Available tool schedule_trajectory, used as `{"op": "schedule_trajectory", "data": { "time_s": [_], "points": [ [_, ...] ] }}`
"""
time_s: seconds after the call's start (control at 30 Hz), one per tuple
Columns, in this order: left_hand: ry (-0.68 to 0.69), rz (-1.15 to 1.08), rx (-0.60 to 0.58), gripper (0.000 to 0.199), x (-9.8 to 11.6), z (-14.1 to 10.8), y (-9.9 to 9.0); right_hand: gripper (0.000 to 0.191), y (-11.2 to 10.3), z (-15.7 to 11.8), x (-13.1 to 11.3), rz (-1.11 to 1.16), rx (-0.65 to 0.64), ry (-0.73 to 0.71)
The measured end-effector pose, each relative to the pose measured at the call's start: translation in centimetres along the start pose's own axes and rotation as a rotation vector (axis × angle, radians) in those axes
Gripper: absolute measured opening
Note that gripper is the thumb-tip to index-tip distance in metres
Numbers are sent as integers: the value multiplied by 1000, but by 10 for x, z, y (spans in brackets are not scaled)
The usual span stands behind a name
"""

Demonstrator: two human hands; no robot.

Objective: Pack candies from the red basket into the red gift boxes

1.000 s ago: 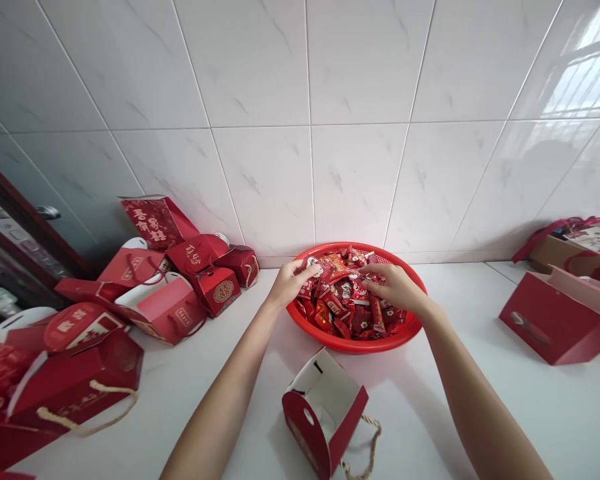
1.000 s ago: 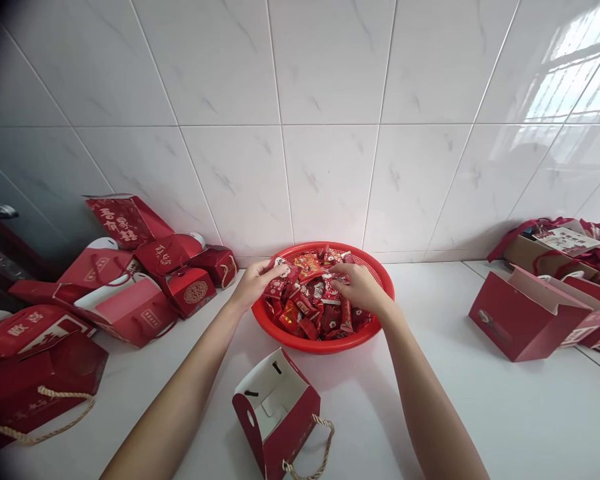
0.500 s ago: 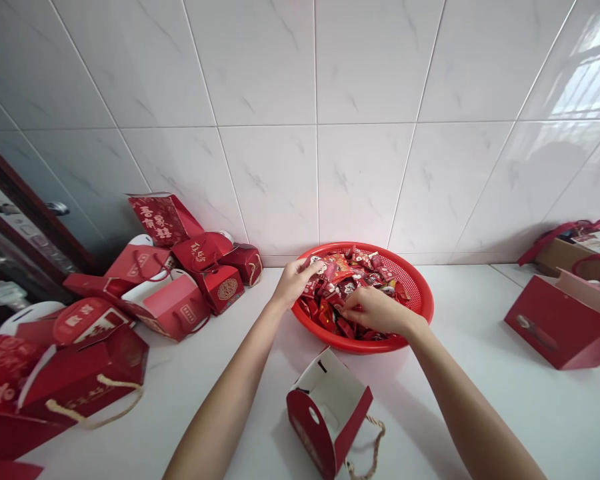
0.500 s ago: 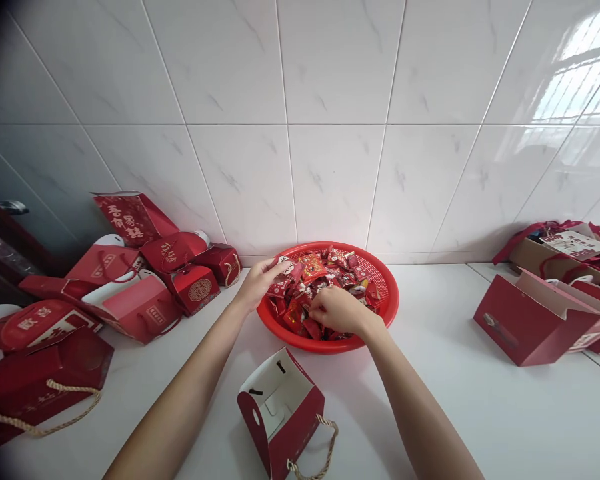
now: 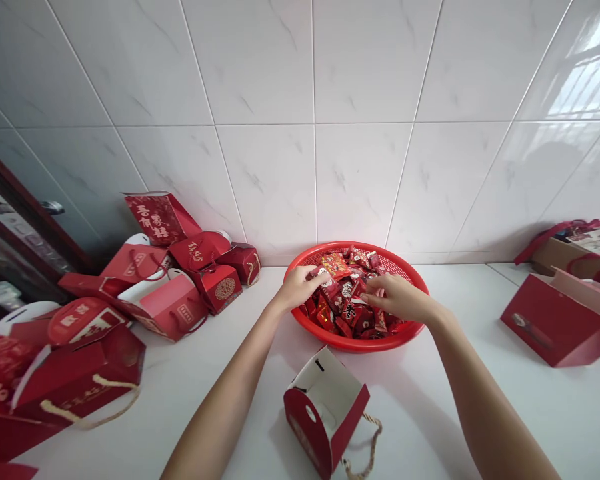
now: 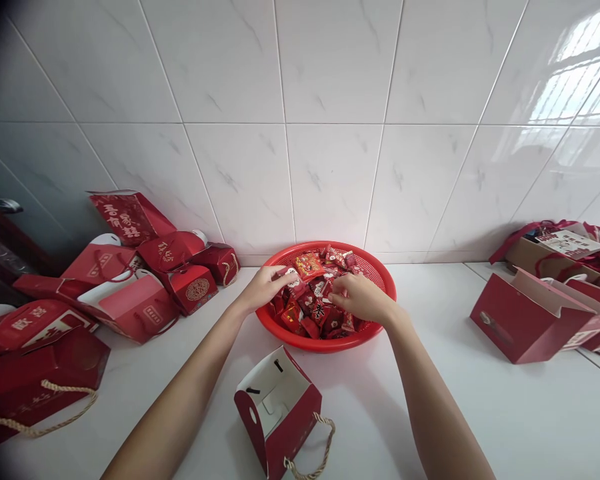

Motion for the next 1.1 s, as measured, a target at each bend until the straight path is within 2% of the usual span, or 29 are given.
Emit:
{"op": "schedule_trajectory", "data": {
  "time_s": [0.17, 0.27, 0.37, 0.47, 0.57, 0.73, 0.83, 0.93, 1.1],
  "points": [
    [138, 268, -167, 38, 7, -3, 13, 14, -1, 1, 8, 1, 2, -3],
    [200, 389, -192, 47, 11, -4, 17, 21, 1, 1, 10, -2, -13, -2],
    [196, 407, -201, 53, 10, -5, 19, 24, 0, 2, 11, -22, 3, 15],
    [134, 311, -180, 47, 6, -3, 16, 25, -2, 2, 14, -48, 33, 40],
    [46, 125, -123, 40, 2, -1, 8, 24, -2, 3, 18, -59, 41, 61],
    [-41, -122, -99, 35, 1, -2, 2, 9, -3, 3, 12, -12, 67, 11],
    [-69, -236, -112, 32, 0, -3, 2, 10, -4, 3, 1, 104, 90, -61],
    [-91, -320, -123, 34, -3, -4, 2, 17, 2, 2, -9, 264, 43, -109],
    [-139, -385, -96, 37, -7, -4, 0, 21, 8, 2, -17, 476, 1, -113]
  ]
}}
Point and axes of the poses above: each hand's wrist, its own z-axis towards the middle knuckle, its own y-axis out of the palm, x = y × z, the point moved 7 cm from there along z, towards the middle knuckle, and after that the axes turned 12 degrees about z, right-handed, at the moved point
